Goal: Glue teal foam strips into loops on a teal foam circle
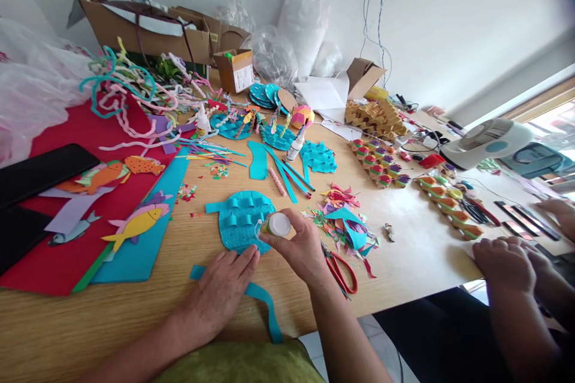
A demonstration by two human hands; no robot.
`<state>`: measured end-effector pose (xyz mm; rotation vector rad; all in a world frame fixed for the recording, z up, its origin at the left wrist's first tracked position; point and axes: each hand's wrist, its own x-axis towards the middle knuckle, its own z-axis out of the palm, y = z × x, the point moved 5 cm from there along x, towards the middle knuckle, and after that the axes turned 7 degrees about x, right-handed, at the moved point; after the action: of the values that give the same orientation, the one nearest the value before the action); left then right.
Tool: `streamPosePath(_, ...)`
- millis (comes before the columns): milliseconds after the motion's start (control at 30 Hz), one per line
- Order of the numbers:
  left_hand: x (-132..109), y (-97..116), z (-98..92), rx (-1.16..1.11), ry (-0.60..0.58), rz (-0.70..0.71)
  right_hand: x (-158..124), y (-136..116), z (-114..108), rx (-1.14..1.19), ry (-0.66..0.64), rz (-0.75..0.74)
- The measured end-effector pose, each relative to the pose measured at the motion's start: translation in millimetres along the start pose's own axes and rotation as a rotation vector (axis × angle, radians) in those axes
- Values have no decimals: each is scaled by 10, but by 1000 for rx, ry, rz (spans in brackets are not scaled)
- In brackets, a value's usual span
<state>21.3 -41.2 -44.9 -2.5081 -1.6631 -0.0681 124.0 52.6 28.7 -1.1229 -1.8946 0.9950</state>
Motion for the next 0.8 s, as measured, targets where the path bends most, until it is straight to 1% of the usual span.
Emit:
streamPosePath(133, 6, 3, -13, 25, 5, 16, 8, 19, -22, 8, 30, 16)
streamPosePath(267, 8, -1, -19, 41, 17, 26, 13, 23, -1, 26, 10, 10)
streamPosePath(500, 6, -2, -12, 29, 23, 31, 16, 7, -18, 62, 23, 10)
streamPosePath(800, -1, 2, -3, 43, 49, 46, 26, 20, -6, 27, 14, 17)
